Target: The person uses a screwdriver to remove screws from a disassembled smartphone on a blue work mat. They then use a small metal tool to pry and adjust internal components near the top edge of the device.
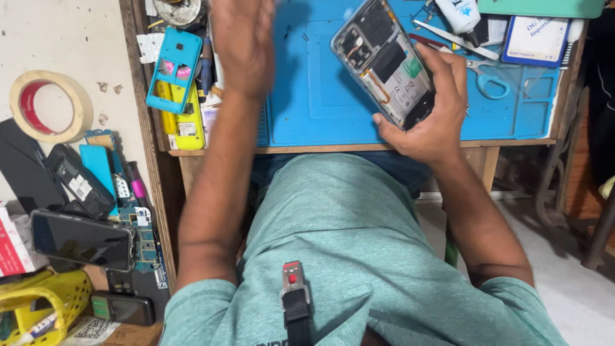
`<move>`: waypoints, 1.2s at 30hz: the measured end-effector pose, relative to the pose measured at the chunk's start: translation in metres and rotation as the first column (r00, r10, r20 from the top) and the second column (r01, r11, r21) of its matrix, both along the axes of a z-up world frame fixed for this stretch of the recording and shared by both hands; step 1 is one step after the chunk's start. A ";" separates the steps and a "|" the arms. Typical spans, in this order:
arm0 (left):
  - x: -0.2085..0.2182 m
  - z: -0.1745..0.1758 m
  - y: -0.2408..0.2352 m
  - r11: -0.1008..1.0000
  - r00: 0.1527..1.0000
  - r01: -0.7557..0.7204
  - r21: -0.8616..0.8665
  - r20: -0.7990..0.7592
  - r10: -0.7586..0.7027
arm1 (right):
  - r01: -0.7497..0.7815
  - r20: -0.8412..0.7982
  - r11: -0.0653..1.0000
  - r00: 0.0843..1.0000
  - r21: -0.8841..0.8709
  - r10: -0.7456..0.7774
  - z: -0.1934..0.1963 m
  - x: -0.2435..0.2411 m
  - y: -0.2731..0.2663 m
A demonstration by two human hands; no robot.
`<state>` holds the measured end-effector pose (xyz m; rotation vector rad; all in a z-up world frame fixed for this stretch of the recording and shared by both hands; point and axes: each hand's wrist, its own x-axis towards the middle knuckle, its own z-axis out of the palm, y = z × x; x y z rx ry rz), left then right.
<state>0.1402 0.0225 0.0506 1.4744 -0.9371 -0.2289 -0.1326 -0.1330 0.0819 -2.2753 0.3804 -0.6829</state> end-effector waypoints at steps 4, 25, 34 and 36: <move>-0.087 -0.015 -0.016 0.842 0.689 0.185 -0.507 -0.544 -0.479 | 0.006 0.070 0.997 0.998 0.077 -0.011 0.000 0.006 0.028; -0.089 0.003 -0.020 0.746 0.181 0.079 -0.662 -0.726 -0.663 | -0.052 -0.065 0.988 0.996 0.148 0.062 0.016 0.002 0.047; -0.077 -0.002 -0.011 0.686 0.103 0.065 -0.725 -0.679 -0.727 | 0.018 -0.005 0.999 1.000 0.050 -0.018 0.015 -0.004 0.034; -0.078 -0.003 -0.010 0.693 0.104 0.067 -0.718 -0.686 -0.720 | 0.025 -0.017 1.000 1.000 0.007 -0.025 0.011 -0.005 0.037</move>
